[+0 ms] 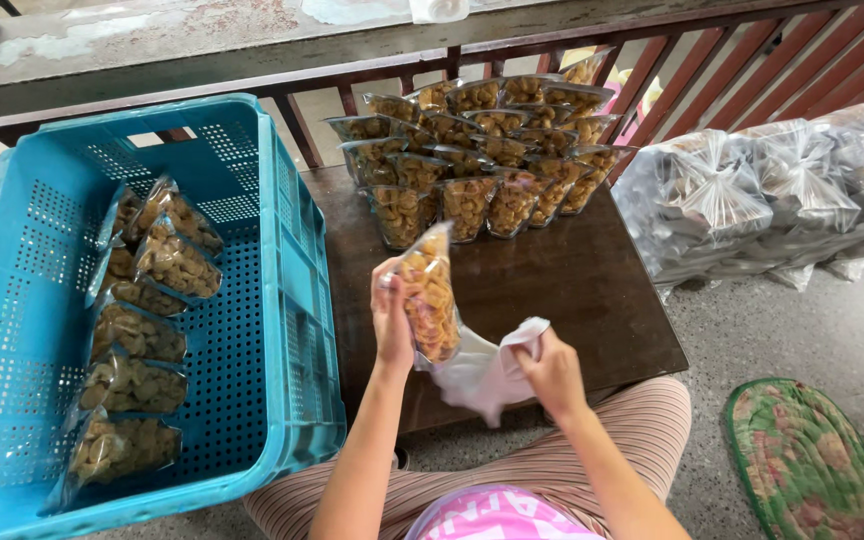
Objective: The person sits on the floor and wipes the exterior of clear plastic snack bags with a white cloth. They pick up each bag from a blue basket, wipe it thoroughly, and place it on a wooden table.
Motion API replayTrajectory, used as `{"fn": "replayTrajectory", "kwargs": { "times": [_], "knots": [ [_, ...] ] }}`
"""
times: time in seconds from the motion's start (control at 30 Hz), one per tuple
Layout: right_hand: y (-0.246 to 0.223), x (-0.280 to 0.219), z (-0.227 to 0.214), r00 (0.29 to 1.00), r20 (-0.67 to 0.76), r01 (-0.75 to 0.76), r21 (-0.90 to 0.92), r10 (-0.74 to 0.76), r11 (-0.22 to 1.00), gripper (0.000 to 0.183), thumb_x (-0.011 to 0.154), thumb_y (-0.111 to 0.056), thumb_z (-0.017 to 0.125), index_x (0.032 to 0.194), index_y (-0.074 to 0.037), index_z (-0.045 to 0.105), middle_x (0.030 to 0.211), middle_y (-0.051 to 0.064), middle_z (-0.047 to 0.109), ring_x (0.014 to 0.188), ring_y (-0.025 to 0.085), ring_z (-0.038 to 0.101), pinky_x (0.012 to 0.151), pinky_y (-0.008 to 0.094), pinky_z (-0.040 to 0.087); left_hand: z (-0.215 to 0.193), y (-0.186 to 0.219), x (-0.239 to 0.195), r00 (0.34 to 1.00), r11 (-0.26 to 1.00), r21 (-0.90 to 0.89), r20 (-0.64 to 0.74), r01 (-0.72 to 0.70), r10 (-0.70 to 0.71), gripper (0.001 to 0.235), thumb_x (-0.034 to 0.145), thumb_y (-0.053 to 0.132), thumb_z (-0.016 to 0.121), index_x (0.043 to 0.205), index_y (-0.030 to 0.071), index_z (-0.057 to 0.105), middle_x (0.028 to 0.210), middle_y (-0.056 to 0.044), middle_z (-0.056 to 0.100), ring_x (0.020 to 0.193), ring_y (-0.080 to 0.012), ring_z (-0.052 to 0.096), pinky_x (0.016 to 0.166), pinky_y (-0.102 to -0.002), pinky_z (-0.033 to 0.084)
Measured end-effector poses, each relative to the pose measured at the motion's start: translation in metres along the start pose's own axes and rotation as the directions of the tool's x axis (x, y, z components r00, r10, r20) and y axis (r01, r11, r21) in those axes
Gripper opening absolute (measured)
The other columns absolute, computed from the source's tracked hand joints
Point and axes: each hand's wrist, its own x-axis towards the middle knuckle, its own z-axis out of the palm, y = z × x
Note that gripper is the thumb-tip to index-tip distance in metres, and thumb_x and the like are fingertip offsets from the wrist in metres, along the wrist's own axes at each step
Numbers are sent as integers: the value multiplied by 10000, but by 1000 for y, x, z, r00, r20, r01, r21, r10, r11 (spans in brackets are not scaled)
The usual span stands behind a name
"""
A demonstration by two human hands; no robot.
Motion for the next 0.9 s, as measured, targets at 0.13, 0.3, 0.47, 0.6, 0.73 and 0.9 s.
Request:
{"fn": "replayTrajectory", "kwargs": {
  "times": [0.13,0.3,0.47,0.6,0.73,0.9],
  "knots": [
    [17,41,-4,947,266,-155,-118,182,981,653,775,-267,820,1299,-32,507,1078,198,733,1020,352,719,858,395,563,-4,-27,19,981,972,180,148,-148,121,586,1039,552,618,1243,15,731,1365,-102,503,1278,-197,543,1104,-395,461],
    [53,97,36,906,418,-106,57,72,993,979,741,-175,863,1515,-78,271,1265,208,651,1181,379,621,970,404,499,-4,-52,48,912,922,381,399,-75,-91,584,1076,552,491,1356,77,684,1334,-116,547,1294,-222,523,1123,-367,419],
    [83,145,91,949,250,73,425,-194,902,653,815,23,768,1426,-71,556,1473,172,558,1275,332,618,1005,384,552,-30,-83,87,961,491,859,240,-144,-137,618,1037,551,420,1501,161,540,1431,-149,575,1300,-374,502,1103,-498,373],
    [80,178,128,992,124,-23,176,1,984,635,849,-57,757,1427,-118,500,1260,135,703,1149,270,697,932,358,533,-48,-124,104,990,541,835,136,-99,-29,860,908,529,711,1529,65,339,1461,-290,423,1319,-454,451,1076,-507,412],
    [66,196,159,990,37,-138,194,133,971,464,896,-142,751,1294,-89,518,1196,144,732,1074,303,728,865,387,558,-54,-151,116,971,626,760,29,-175,237,925,889,410,795,1564,28,293,1485,-308,397,1361,-457,432,1125,-502,379],
    [52,199,178,978,-96,-169,138,183,976,373,893,-184,767,1167,-52,550,1136,180,726,1026,367,698,850,430,539,-53,-155,139,959,651,731,13,-202,283,851,943,384,780,1571,42,317,1529,-286,387,1412,-439,394,1159,-510,359]
  ]
}}
